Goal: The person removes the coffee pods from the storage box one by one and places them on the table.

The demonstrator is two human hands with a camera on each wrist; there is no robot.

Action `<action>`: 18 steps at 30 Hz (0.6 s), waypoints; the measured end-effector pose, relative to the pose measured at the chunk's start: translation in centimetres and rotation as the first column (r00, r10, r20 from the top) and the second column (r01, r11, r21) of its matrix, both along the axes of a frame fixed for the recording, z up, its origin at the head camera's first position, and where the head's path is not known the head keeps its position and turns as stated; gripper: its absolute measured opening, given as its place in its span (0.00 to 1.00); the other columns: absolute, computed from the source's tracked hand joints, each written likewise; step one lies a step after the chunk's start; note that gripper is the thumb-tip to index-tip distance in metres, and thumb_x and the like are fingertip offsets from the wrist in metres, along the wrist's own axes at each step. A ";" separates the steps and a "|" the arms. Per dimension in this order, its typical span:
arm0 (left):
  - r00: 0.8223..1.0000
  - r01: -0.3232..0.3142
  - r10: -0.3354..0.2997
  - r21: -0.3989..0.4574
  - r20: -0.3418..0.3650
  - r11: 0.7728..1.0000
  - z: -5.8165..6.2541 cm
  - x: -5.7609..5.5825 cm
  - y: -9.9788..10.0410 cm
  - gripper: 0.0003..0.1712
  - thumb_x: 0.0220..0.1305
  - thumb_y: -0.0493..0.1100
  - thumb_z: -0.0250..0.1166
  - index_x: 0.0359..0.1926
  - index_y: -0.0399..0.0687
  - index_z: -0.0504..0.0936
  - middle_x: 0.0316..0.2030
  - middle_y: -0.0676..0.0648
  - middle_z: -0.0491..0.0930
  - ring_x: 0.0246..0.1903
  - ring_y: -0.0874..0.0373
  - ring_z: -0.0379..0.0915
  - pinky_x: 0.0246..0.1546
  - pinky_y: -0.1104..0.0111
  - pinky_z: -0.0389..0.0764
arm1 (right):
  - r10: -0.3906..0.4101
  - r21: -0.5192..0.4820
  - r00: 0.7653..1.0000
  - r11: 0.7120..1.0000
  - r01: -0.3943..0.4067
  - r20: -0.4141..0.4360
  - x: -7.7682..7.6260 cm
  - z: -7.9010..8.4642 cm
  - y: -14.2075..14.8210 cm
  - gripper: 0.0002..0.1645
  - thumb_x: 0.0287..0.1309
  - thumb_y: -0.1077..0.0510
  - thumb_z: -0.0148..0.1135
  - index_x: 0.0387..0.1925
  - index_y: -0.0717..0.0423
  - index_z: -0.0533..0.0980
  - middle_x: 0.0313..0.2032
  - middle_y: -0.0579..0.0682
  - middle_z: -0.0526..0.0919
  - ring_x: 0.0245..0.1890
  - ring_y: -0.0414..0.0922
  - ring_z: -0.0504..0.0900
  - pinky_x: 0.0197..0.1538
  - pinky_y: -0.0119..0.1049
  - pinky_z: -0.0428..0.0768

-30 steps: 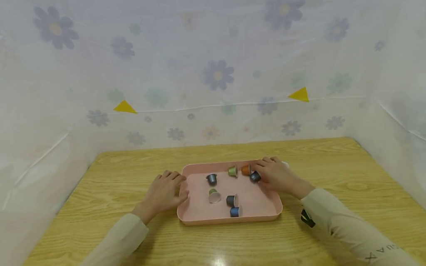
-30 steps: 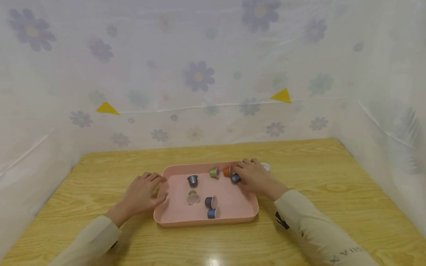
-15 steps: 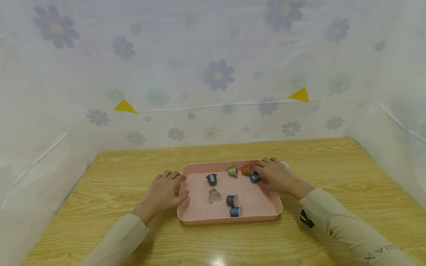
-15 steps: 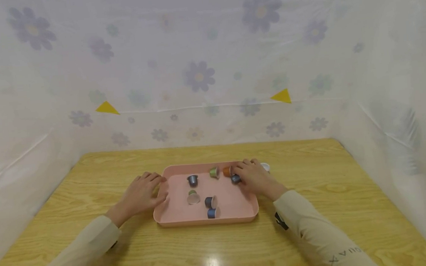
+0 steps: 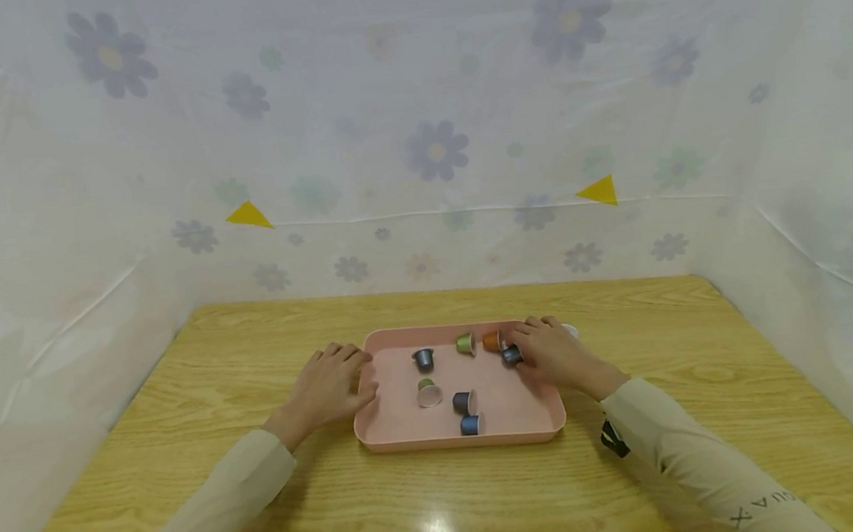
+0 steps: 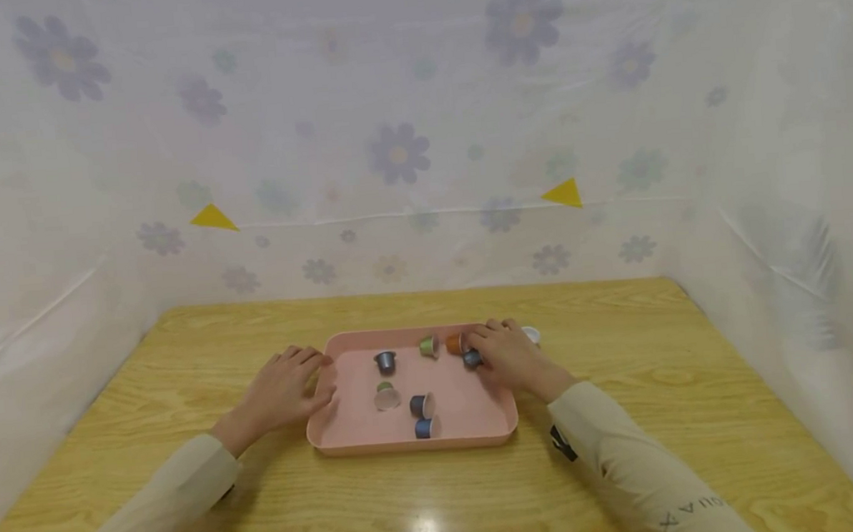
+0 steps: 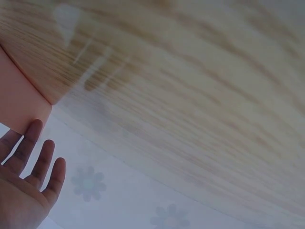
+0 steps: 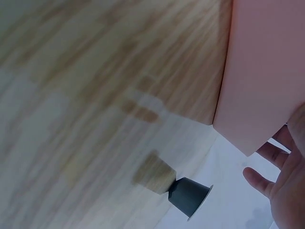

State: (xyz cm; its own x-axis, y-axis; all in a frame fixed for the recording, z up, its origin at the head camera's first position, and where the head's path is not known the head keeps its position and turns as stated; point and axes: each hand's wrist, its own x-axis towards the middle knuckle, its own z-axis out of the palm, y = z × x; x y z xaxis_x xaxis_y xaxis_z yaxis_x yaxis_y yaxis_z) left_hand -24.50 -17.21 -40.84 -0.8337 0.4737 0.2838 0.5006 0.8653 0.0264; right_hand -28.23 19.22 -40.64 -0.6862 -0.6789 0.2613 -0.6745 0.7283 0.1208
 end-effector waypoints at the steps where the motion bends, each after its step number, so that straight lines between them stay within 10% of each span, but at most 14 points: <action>1: 1.000 0.000 0.000 0.004 0.001 1.000 0.0 0.0 0.0 0.25 0.56 0.58 0.58 0.50 0.48 0.78 0.47 0.47 0.76 0.47 0.49 0.70 0.47 0.52 0.72 | -0.002 -0.003 1.000 1.000 0.002 0.003 0.0 0.0 0.0 0.20 0.47 0.52 0.67 0.44 0.51 0.76 0.44 0.49 0.79 0.43 0.50 0.74 0.47 0.53 0.71; 18: 1.000 0.003 -0.003 0.001 0.001 1.000 -0.1 -0.1 -0.1 0.25 0.56 0.58 0.57 0.50 0.49 0.77 0.48 0.48 0.76 0.48 0.49 0.69 0.47 0.53 0.72 | -0.001 -0.008 1.000 1.000 0.001 -0.027 0.3 0.5 -0.1 0.21 0.45 0.51 0.68 0.43 0.51 0.77 0.43 0.49 0.80 0.41 0.49 0.75 0.46 0.51 0.71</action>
